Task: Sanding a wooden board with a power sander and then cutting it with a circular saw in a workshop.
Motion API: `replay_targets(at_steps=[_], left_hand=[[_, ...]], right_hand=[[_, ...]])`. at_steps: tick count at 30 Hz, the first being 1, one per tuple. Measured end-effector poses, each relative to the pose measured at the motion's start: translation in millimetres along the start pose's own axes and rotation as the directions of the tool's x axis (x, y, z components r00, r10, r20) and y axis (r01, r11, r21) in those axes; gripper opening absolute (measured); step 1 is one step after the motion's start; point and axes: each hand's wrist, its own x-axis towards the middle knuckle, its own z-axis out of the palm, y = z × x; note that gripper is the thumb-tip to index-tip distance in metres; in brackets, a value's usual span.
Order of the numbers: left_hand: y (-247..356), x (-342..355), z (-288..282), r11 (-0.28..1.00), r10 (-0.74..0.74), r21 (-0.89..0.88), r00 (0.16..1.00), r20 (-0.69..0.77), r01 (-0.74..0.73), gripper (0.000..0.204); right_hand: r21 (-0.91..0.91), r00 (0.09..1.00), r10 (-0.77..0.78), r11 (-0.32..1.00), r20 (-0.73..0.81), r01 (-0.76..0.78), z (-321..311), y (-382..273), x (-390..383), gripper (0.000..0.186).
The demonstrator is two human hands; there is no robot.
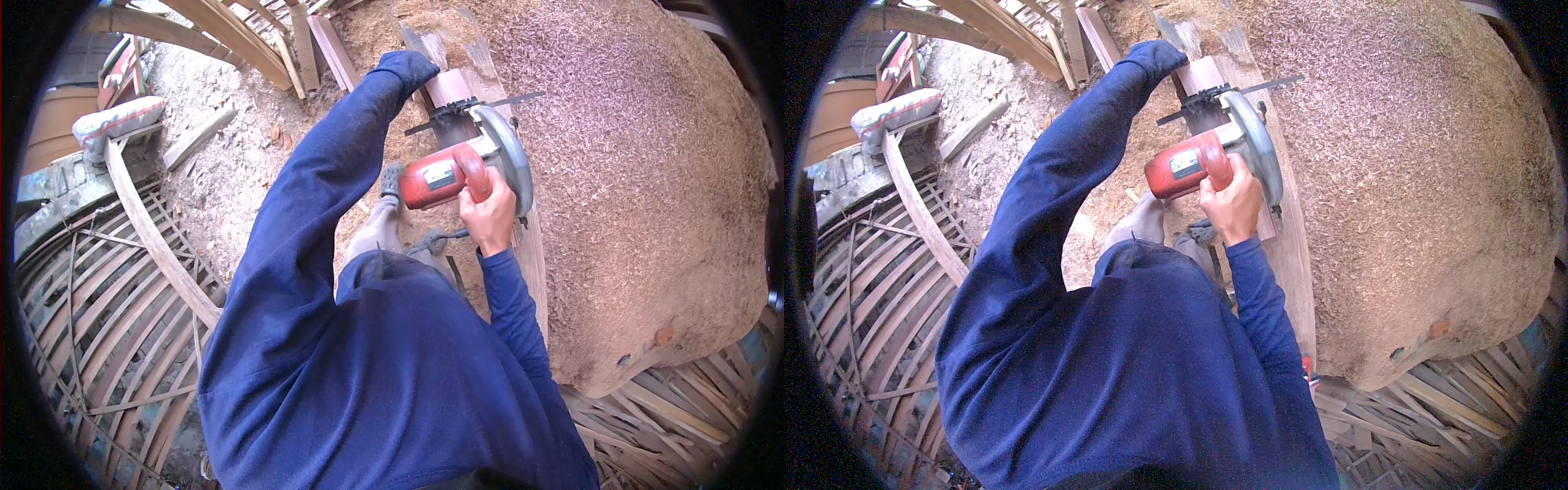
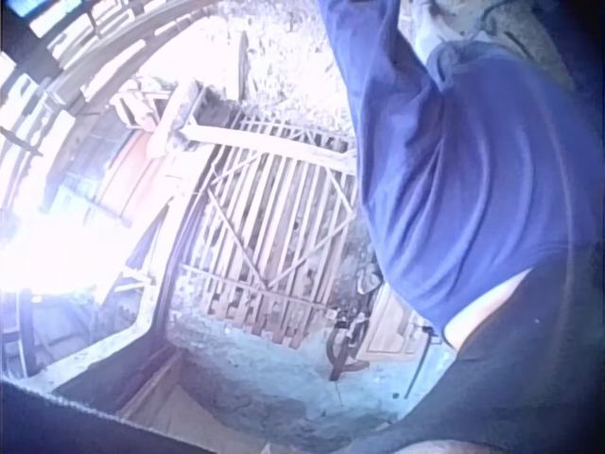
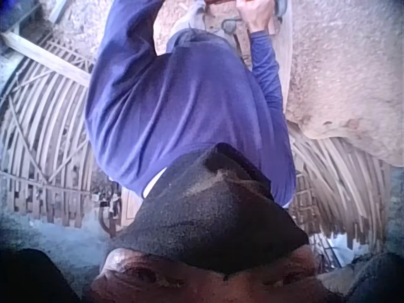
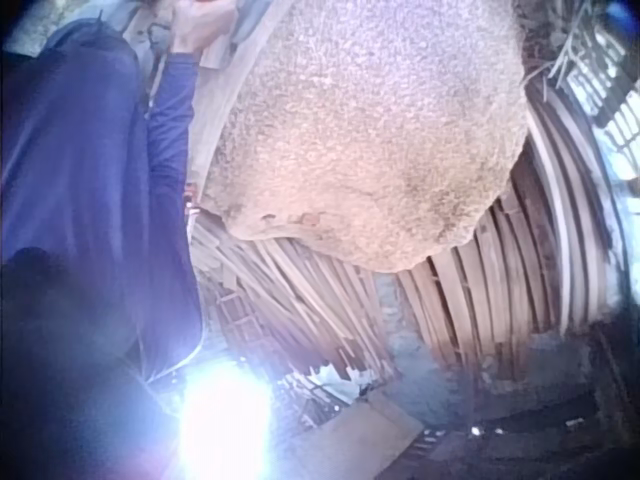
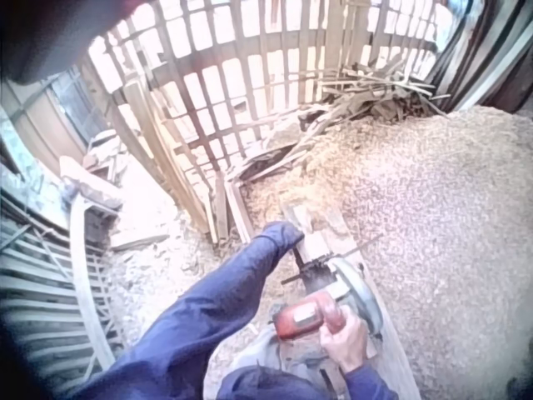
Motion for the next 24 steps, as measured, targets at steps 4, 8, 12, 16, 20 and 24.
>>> replay_targets(at_steps=[4, 8, 12, 16, 20, 24], left_hand=[[0, -2, -5, 0.997, 0.071, 0.038, 0.997, 0.016, -0.072, 0.05], [5, -1, -10, 0.988, 0.087, 0.121, 0.995, 0.057, -0.094, 0.049], [8, 0, -6, 0.978, 0.085, 0.18, 0.99, 0.11, -0.104, 0.048], [-23, -28, 26, 0.911, 0.412, 0.172, 0.832, -0.372, -0.375, 0.039], [-56, -111, 92, 0.499, -0.594, -0.812, 0.563, -0.575, -0.304, 0.032], [-52, -246, 154, 0.535, -0.698, -0.712, 0.712, -0.069, 0.456, 0.032]], right_hand=[[-0.004, 1.0, 0.0, 1.0, 0.005, 0.0, 4, -3, 9, 0.016], [-0.008, 1.0, -0.015, 1.0, -0.004, 0.015, 8, -5, 17, 0.016], [0.022, 1.0, -0.026, 0.999, -0.006, 0.026, 12, -6, 24, 0.017], [0.069, 0.997, -0.084, 0.994, 0.0, 0.083, 12, -6, 28, 0.021], [0.09, 0.997, -0.047, 0.995, 0.057, 0.041, 10, -7, 29, 0.021], [0.102, 0.996, -0.073, 0.992, 0.055, 0.067, 9, -7, 29, 0.017]])
